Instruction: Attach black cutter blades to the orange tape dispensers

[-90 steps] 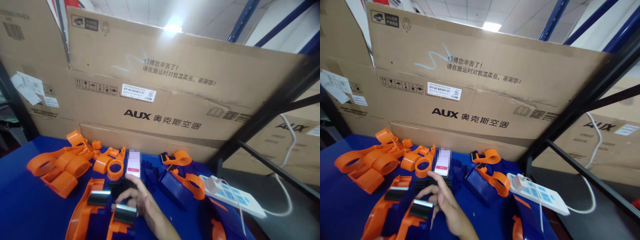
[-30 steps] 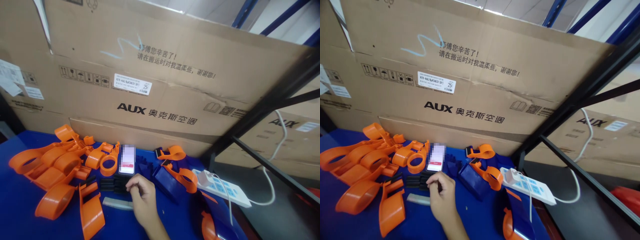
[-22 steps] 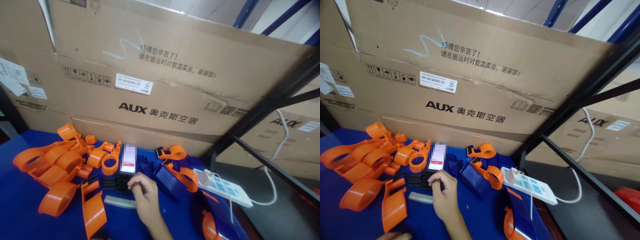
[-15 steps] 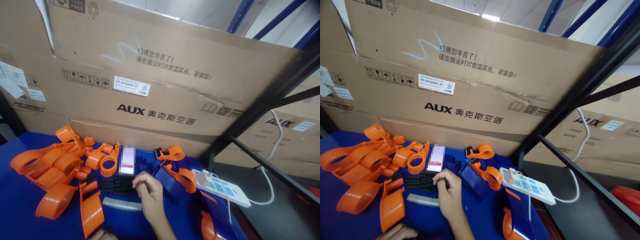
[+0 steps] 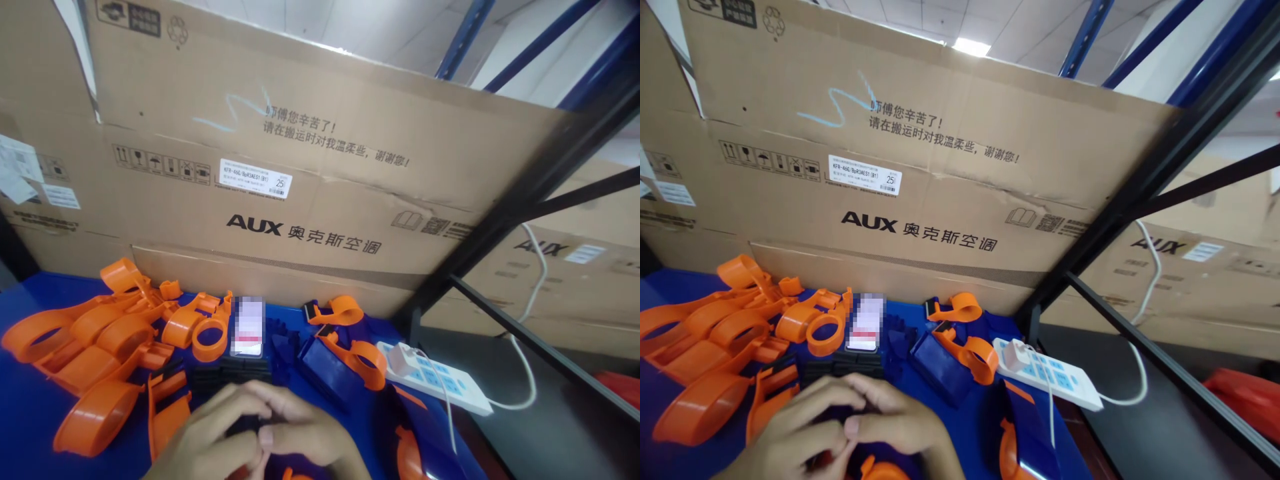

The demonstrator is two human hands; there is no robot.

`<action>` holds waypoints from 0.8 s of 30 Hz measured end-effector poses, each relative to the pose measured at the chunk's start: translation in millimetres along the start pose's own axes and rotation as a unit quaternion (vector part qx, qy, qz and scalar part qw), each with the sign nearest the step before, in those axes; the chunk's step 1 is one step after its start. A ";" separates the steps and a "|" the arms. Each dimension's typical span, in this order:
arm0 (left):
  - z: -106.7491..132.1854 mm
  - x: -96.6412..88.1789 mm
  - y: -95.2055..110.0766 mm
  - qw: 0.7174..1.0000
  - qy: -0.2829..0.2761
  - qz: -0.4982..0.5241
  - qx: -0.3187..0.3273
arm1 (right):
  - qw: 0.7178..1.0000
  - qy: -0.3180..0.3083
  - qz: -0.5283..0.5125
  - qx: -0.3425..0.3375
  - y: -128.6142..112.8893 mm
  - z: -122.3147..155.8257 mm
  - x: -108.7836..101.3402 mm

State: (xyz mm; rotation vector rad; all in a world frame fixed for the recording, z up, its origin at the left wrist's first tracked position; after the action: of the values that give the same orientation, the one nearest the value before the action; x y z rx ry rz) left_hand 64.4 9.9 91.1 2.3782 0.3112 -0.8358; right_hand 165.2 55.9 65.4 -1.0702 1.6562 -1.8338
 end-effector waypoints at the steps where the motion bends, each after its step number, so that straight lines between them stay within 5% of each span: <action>1: -12.4 -3.7 -0.6 1.000 -0.004 -0.004 0.004 | 1.000 0.007 -0.016 -0.009 -3.6 2.2 -4.1; 7: -55.8 -9.1 -21.8 0.996 -0.060 0.048 -0.051 | 0.993 0.056 -0.063 -0.085 -14.1 7.1 -26.4; 11: -52.6 -35.2 -47.9 0.987 0.050 0.018 -0.150 | 0.978 0.164 -0.064 -0.108 -7.4 2.2 -39.9; 14: -44.6 -46.9 -63.8 0.948 0.142 0.141 -0.247 | 0.954 0.263 -0.059 -0.135 -3.4 -2.7 -46.8; 19: -21.6 3.1 -74.9 0.769 0.228 0.447 -0.396 | 0.932 0.325 -0.031 -0.156 2.7 -8.9 -45.6; 24: -0.4 48.2 -64.0 0.738 0.222 0.472 -0.428 | 0.926 0.343 0.044 -0.151 5.6 2.2 -49.2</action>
State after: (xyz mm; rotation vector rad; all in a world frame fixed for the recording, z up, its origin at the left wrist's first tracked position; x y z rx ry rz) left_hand 76.7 62.3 31.7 1.4526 -0.2984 0.3453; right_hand 195.5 90.9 47.7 -0.4439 2.3958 -2.0730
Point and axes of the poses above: each hand's wrist, its own z-axis away from the middle knuckle, its own x-axis out of the palm, y = z × x, the point moved 8 cm from there along -z, towards the middle knuckle, and after that the axes turned 4 degrees about -z, right-handed, at the moved point
